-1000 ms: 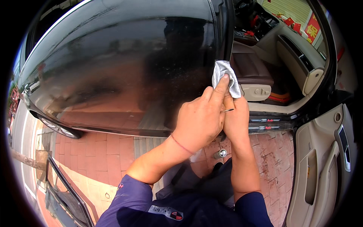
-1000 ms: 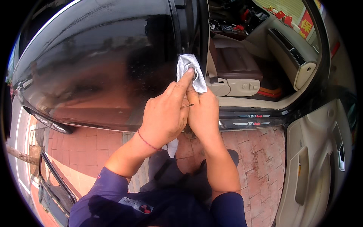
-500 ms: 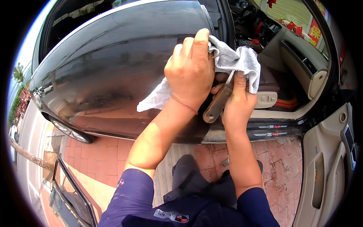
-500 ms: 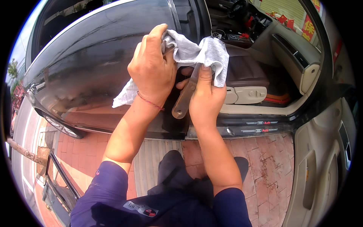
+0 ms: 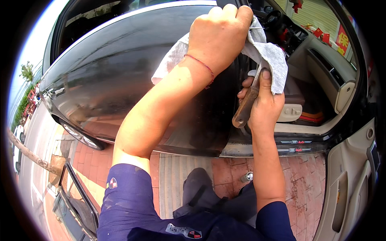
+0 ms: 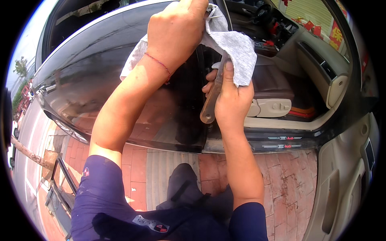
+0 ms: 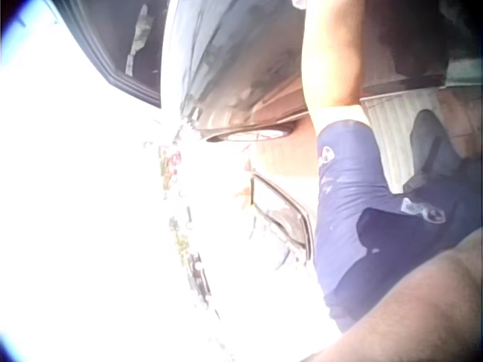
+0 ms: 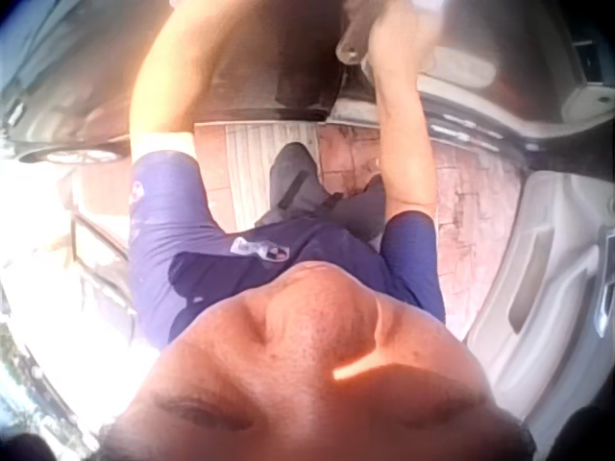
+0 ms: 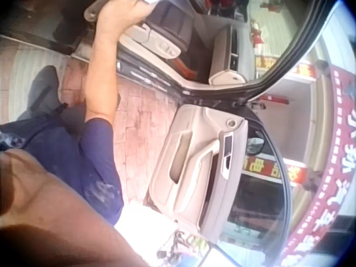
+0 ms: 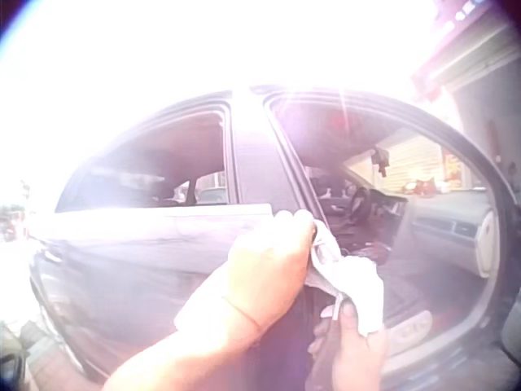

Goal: The person cleans and scrapes the edge of a car door using a spray can, a cloth, and a metal scraper tool.

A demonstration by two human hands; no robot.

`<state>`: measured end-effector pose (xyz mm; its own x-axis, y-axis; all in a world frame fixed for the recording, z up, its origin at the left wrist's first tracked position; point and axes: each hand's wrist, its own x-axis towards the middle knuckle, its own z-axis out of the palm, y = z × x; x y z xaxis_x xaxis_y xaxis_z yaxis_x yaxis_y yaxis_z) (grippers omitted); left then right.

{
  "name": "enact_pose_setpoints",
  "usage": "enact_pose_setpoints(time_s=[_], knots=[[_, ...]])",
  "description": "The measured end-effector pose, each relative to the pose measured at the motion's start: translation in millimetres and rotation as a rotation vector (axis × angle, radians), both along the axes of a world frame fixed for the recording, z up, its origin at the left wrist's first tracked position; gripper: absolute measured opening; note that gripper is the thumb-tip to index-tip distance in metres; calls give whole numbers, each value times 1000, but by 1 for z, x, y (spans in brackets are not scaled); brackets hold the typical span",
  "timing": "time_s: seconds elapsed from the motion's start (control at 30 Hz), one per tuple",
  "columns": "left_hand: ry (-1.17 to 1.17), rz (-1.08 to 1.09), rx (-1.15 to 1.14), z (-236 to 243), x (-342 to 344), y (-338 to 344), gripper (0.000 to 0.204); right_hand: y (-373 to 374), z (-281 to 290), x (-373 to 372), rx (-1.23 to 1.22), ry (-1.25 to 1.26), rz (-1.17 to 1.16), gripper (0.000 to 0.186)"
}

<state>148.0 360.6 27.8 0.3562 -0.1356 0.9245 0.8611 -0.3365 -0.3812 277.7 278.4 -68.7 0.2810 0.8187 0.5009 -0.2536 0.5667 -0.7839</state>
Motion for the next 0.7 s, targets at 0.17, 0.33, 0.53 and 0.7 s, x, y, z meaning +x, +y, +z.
enact_pose_setpoints(time_s=[0.17,0.33,0.53,0.7], knots=[[-19,123,-293,52,-30,3,14,16,41,-11,108,-37,37,33],[5,80,-141,1,-21,-6,19,0,15,-5,14,-4,18,32],[14,-113,-417,-81,-8,-65,18,-38,-51,15,-101,5,41,30],[145,-125,-545,-154,-11,-90,16,-67,-107,20,-256,-18,6,24]])
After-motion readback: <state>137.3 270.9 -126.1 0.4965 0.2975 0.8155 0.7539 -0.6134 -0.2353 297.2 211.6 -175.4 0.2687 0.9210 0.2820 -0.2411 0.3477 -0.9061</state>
